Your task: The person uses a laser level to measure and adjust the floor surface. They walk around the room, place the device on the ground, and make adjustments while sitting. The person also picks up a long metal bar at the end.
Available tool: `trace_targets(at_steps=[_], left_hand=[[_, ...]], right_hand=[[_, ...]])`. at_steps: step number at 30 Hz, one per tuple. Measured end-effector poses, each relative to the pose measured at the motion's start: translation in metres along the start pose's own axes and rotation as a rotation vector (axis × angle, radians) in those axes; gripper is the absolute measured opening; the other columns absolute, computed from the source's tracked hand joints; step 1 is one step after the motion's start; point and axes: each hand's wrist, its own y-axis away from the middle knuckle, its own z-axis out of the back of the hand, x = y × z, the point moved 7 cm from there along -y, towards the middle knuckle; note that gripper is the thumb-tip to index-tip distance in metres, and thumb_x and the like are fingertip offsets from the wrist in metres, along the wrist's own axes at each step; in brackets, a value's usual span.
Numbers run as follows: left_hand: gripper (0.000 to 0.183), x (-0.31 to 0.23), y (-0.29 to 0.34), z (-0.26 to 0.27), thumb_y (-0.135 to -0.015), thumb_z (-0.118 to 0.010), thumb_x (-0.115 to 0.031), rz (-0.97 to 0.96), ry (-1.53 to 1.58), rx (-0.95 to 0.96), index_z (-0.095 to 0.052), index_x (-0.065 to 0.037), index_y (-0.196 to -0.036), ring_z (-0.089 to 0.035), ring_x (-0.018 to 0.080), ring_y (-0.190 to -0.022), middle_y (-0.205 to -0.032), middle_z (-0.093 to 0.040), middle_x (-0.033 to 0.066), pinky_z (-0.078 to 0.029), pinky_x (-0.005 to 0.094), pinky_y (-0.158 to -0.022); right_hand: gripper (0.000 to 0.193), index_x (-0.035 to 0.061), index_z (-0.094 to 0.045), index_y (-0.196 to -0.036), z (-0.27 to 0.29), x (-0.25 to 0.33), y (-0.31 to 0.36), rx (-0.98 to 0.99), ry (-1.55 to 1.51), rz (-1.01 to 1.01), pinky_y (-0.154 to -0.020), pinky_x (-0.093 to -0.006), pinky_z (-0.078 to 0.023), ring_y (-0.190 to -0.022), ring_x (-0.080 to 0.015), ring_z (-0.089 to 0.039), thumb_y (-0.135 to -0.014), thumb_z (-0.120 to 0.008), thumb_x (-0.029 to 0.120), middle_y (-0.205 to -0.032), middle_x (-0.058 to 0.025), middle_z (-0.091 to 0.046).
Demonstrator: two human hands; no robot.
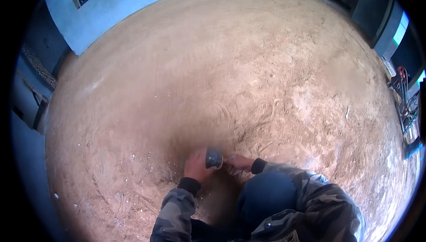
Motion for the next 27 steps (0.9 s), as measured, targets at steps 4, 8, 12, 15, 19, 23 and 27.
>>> trace_targets(at_steps=[4,8,12,15,19,23,27], left_hand=[[0.075,0.003,-0.002,-0.005,-0.071,-0.083,-0.036,0.001,-0.017,0.010,-0.053,-0.004,-0.132,-0.054,0.0380,-0.120,-0.129,-0.058,0.0188,-0.047,0.0484,-0.098],[0.074,0.001,-0.001,-0.002,-0.072,-0.083,-0.037,0.020,-0.012,0.011,-0.053,-0.003,-0.130,-0.056,0.0380,-0.117,-0.126,-0.059,0.0189,-0.048,0.0488,-0.096],[0.072,-0.007,-0.006,-0.004,-0.072,-0.083,-0.038,0.014,-0.011,-0.006,-0.055,-0.003,-0.128,-0.057,0.0379,-0.115,-0.124,-0.059,0.0190,-0.048,0.0483,-0.095],[0.071,0.004,0.000,-0.004,-0.072,-0.083,-0.039,0.034,0.019,-0.018,-0.055,-0.003,-0.126,-0.057,0.0379,-0.114,-0.121,-0.060,0.0189,-0.048,0.0482,-0.094],[0.069,0.022,-0.002,-0.031,-0.073,-0.081,-0.043,0.018,0.103,0.004,-0.055,-0.004,-0.123,-0.057,0.0376,-0.112,-0.119,-0.060,0.0182,-0.048,0.0491,-0.093],[0.068,0.025,-0.002,-0.039,-0.074,-0.079,-0.046,0.021,0.078,0.030,-0.055,-0.005,-0.122,-0.057,0.0368,-0.113,-0.119,-0.059,0.0175,-0.047,0.0501,-0.091],[0.070,0.017,0.006,-0.022,-0.074,-0.080,-0.047,0.039,0.003,-0.080,-0.054,-0.005,-0.123,-0.057,0.0363,-0.113,-0.120,-0.058,0.0172,-0.047,0.0501,-0.092]], right_hand=[[0.042,0.0025,-0.064,-0.101,0.004,0.002,0.002,-0.023,0.041,0.019,-0.068,-0.0361,-0.060,-0.075,-0.0232,-0.068,-0.103,-0.053,0.043,-0.086,-0.0094,-0.066],[0.042,0.0006,-0.063,-0.105,0.005,0.000,-0.003,-0.008,0.014,0.012,-0.070,-0.0367,-0.060,-0.079,-0.0238,-0.068,-0.103,-0.053,0.041,-0.090,-0.0109,-0.066],[0.037,0.0025,-0.064,-0.106,0.019,-0.006,-0.005,-0.030,-0.001,0.007,-0.069,-0.0349,-0.060,-0.078,-0.0209,-0.067,-0.104,-0.053,0.038,-0.089,-0.0087,-0.066],[0.036,0.0030,-0.065,-0.107,0.006,0.005,-0.004,-0.037,-0.001,0.005,-0.067,-0.0340,-0.059,-0.076,-0.0205,-0.067,-0.104,-0.052,0.037,-0.089,-0.0088,-0.067],[0.037,0.0040,-0.065,-0.106,0.011,0.004,-0.006,0.000,0.004,0.067,-0.066,-0.0334,-0.059,-0.073,-0.0208,-0.068,-0.105,-0.050,0.037,-0.087,-0.0089,-0.068],[0.038,0.0047,-0.066,-0.104,0.010,0.002,-0.006,-0.022,0.016,0.045,-0.066,-0.0336,-0.058,-0.072,-0.0206,-0.068,-0.105,-0.048,0.039,-0.085,-0.0087,-0.068],[0.039,0.0050,-0.066,-0.103,0.001,0.006,-0.005,-0.011,-0.029,0.020,-0.066,-0.0341,-0.058,-0.071,-0.0203,-0.067,-0.105,-0.048,0.040,-0.083,-0.0083,-0.068]])
